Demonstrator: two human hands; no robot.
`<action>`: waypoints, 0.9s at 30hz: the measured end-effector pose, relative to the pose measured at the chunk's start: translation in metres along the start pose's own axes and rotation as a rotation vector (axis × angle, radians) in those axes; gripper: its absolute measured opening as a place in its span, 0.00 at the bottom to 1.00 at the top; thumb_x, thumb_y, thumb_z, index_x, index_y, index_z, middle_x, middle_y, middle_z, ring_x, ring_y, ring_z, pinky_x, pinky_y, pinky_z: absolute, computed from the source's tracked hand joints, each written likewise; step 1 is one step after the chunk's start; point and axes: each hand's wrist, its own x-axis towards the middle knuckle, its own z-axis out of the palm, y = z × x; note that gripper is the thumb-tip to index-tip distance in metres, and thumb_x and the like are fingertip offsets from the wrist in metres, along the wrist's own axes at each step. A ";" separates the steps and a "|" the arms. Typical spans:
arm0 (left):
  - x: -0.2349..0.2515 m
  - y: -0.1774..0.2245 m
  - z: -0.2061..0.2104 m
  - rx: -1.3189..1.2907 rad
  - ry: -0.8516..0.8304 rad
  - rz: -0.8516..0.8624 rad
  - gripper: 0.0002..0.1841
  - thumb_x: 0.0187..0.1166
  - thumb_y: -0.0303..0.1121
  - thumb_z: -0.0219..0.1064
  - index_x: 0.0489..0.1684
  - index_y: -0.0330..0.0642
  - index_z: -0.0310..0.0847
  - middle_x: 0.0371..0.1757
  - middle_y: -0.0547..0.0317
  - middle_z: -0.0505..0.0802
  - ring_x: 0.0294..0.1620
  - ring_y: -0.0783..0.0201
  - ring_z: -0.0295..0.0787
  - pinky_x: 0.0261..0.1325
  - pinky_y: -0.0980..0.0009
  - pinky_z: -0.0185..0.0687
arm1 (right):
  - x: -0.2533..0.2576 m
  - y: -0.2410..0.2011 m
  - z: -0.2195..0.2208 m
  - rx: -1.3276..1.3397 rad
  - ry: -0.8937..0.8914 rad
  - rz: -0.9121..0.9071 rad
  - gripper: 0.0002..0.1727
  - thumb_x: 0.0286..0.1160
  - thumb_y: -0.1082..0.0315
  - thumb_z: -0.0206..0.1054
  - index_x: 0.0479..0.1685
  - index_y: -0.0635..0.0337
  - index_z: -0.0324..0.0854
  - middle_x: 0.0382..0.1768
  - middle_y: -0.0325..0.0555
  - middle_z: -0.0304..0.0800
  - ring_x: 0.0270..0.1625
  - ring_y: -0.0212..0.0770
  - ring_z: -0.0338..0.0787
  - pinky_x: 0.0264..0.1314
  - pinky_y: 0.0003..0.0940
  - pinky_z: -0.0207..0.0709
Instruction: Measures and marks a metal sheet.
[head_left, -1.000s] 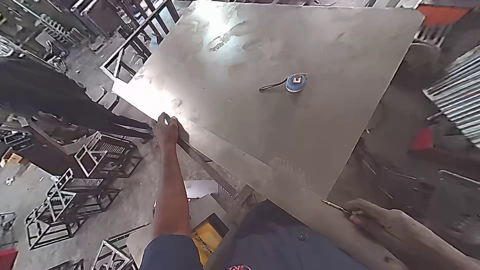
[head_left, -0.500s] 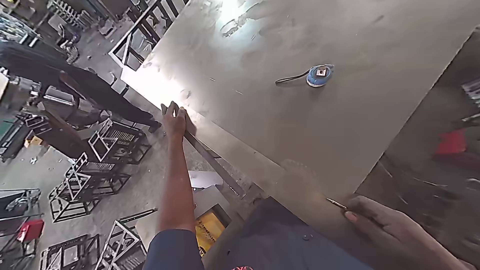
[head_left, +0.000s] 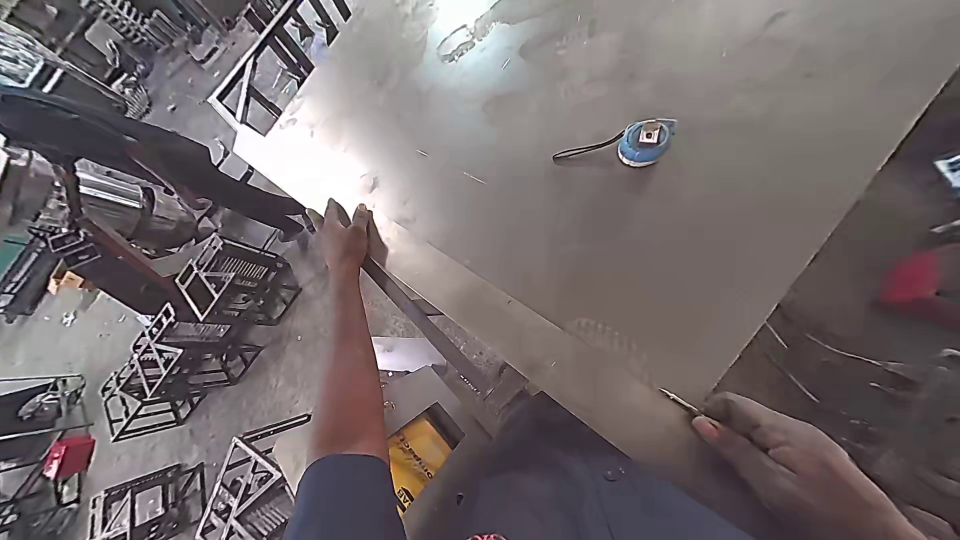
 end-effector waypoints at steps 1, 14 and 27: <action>0.001 0.000 -0.001 0.015 -0.005 0.003 0.43 0.79 0.65 0.60 0.89 0.46 0.65 0.93 0.40 0.62 0.94 0.41 0.53 0.89 0.38 0.54 | 0.000 -0.001 0.000 -0.006 0.002 0.002 0.18 0.82 0.49 0.58 0.41 0.54 0.83 0.21 0.29 0.77 0.22 0.24 0.74 0.23 0.28 0.67; 0.004 -0.001 0.001 -0.010 -0.003 0.040 0.40 0.80 0.64 0.61 0.85 0.44 0.70 0.93 0.35 0.58 0.95 0.40 0.49 0.90 0.39 0.54 | 0.002 -0.003 -0.001 -0.021 0.028 0.066 0.20 0.80 0.44 0.58 0.40 0.50 0.85 0.20 0.28 0.77 0.21 0.25 0.74 0.22 0.29 0.68; 0.003 -0.004 0.003 -0.067 0.003 0.034 0.41 0.79 0.62 0.63 0.89 0.45 0.65 0.95 0.36 0.52 0.96 0.41 0.43 0.92 0.42 0.48 | 0.004 0.000 -0.001 -0.016 -0.027 0.053 0.19 0.80 0.45 0.59 0.37 0.50 0.83 0.20 0.28 0.76 0.21 0.24 0.73 0.22 0.28 0.66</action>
